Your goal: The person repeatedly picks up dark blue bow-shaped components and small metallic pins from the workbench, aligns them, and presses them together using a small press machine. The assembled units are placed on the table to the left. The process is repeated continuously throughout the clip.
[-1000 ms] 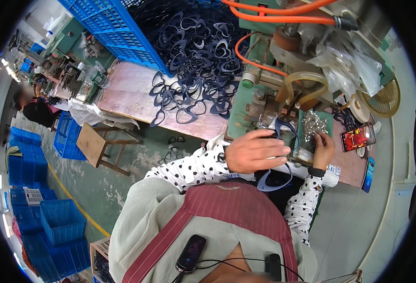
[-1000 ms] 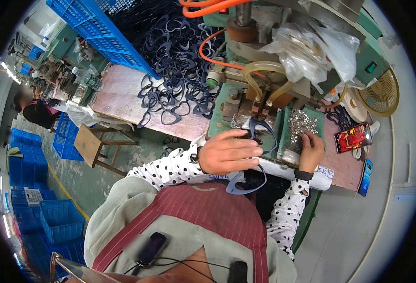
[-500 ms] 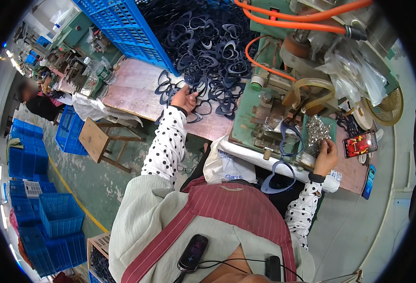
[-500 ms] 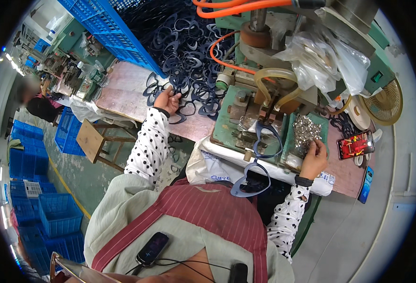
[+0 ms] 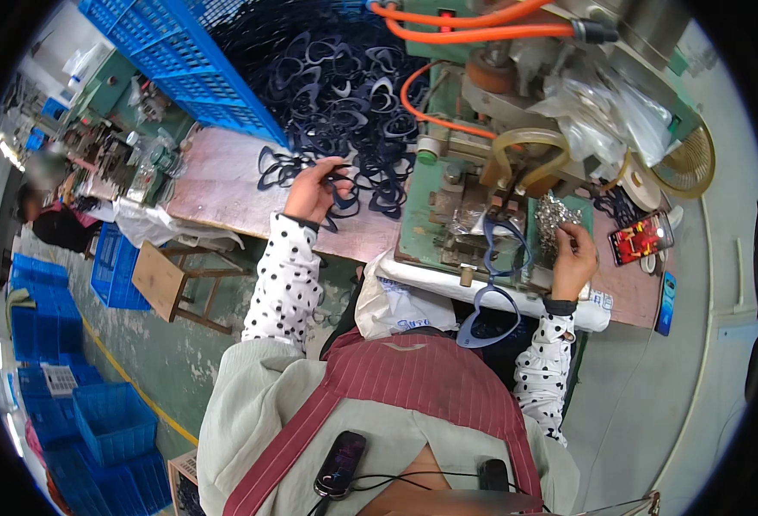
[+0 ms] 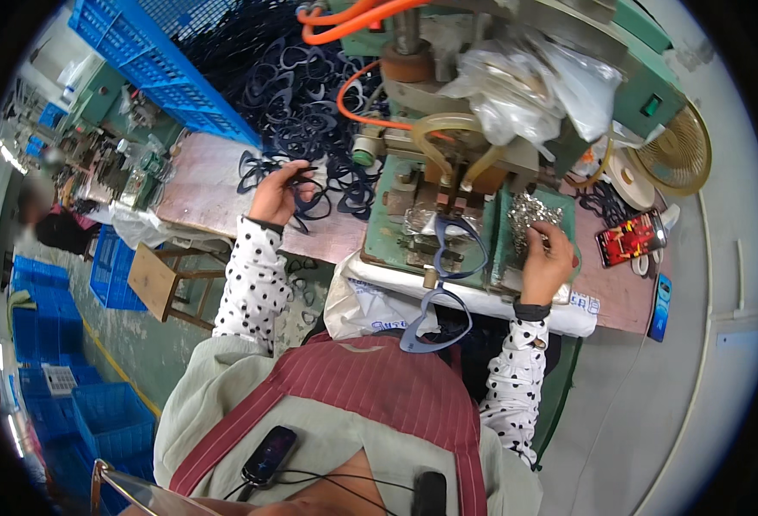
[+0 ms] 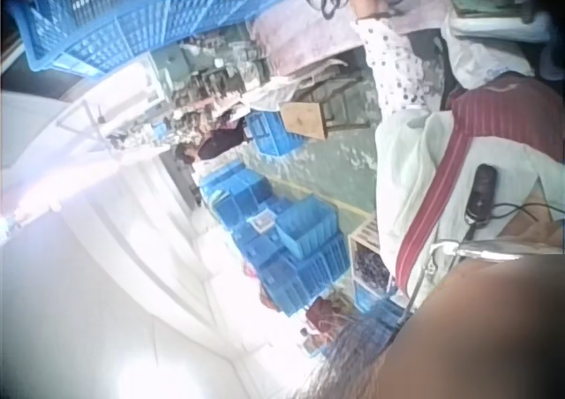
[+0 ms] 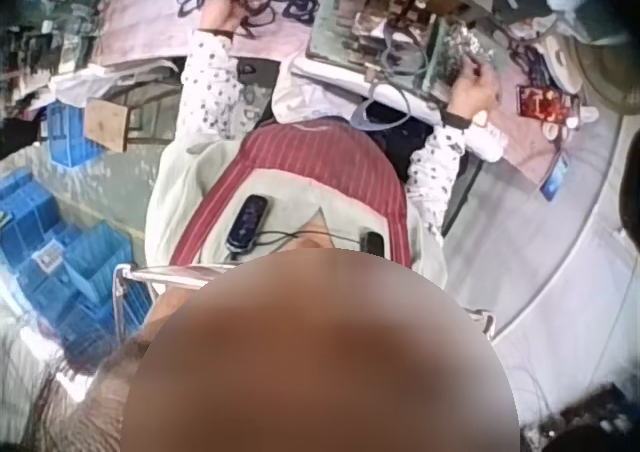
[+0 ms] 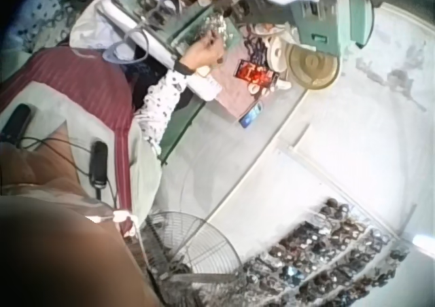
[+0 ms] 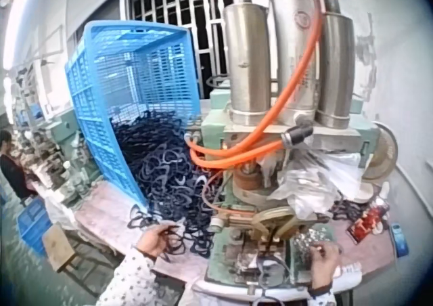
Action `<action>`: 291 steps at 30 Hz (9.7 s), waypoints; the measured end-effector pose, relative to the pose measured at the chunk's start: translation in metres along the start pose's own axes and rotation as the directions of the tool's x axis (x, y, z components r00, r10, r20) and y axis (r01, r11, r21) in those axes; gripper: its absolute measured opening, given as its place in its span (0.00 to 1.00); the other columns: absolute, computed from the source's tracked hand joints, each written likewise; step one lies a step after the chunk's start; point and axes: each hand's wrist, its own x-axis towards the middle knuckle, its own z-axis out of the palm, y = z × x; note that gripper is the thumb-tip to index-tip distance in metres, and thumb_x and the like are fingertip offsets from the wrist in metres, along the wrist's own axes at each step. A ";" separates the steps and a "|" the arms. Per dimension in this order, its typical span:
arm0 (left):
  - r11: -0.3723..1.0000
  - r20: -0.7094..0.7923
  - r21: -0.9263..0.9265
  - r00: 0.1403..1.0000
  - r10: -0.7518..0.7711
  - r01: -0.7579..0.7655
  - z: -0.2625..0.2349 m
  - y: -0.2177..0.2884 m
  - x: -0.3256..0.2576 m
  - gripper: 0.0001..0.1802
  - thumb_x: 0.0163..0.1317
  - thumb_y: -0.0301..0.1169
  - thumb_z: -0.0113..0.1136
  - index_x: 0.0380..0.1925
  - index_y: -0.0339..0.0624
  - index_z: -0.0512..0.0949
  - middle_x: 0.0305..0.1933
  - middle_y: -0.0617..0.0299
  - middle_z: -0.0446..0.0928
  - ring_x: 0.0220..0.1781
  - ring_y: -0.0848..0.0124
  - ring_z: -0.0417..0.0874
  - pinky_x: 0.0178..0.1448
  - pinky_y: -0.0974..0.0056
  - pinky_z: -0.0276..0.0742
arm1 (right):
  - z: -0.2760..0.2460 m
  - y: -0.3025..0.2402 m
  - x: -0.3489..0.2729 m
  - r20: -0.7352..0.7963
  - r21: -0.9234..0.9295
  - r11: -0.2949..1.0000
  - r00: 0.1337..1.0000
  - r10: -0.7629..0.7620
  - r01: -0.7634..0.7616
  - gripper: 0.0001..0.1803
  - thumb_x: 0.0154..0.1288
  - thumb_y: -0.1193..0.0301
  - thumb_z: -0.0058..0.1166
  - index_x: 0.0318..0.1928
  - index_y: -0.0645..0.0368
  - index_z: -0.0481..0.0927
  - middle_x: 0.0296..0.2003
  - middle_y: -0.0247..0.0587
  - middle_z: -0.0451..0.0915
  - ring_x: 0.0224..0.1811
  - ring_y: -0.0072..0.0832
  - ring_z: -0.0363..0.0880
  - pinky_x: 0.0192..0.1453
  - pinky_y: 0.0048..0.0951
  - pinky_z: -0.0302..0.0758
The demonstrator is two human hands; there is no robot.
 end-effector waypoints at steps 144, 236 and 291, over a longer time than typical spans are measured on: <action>0.798 0.709 0.591 0.395 -0.585 0.121 0.173 0.025 -0.121 0.32 0.71 0.40 0.51 0.69 0.42 0.54 0.48 0.63 0.70 0.25 0.82 0.66 0.30 0.76 0.68 | 0.009 -0.120 -0.013 0.047 0.492 0.871 0.998 -0.032 0.005 0.13 0.56 0.79 0.63 0.43 0.65 0.77 0.35 0.38 0.80 0.36 0.22 0.78 0.43 0.22 0.73; 0.430 0.679 0.410 0.584 0.445 -0.805 0.179 -0.068 -0.115 0.31 0.50 0.25 0.68 0.57 0.44 0.74 0.66 0.42 0.62 0.64 0.47 0.70 0.63 0.53 0.72 | -0.039 -0.125 -0.017 0.328 0.411 0.908 0.916 -0.230 0.081 0.07 0.56 0.79 0.61 0.36 0.67 0.80 0.30 0.40 0.76 0.30 0.26 0.75 0.35 0.24 0.71; 0.465 0.442 0.598 0.753 0.488 -0.653 0.166 -0.078 -0.138 0.45 0.52 0.18 0.65 0.70 0.43 0.56 0.66 0.46 0.62 0.27 0.73 0.75 0.33 0.70 0.75 | -0.003 0.033 -0.005 -0.006 -0.337 0.930 0.988 -0.157 0.145 0.05 0.54 0.68 0.62 0.31 0.53 0.82 0.34 0.38 0.81 0.42 0.40 0.75 0.48 0.42 0.66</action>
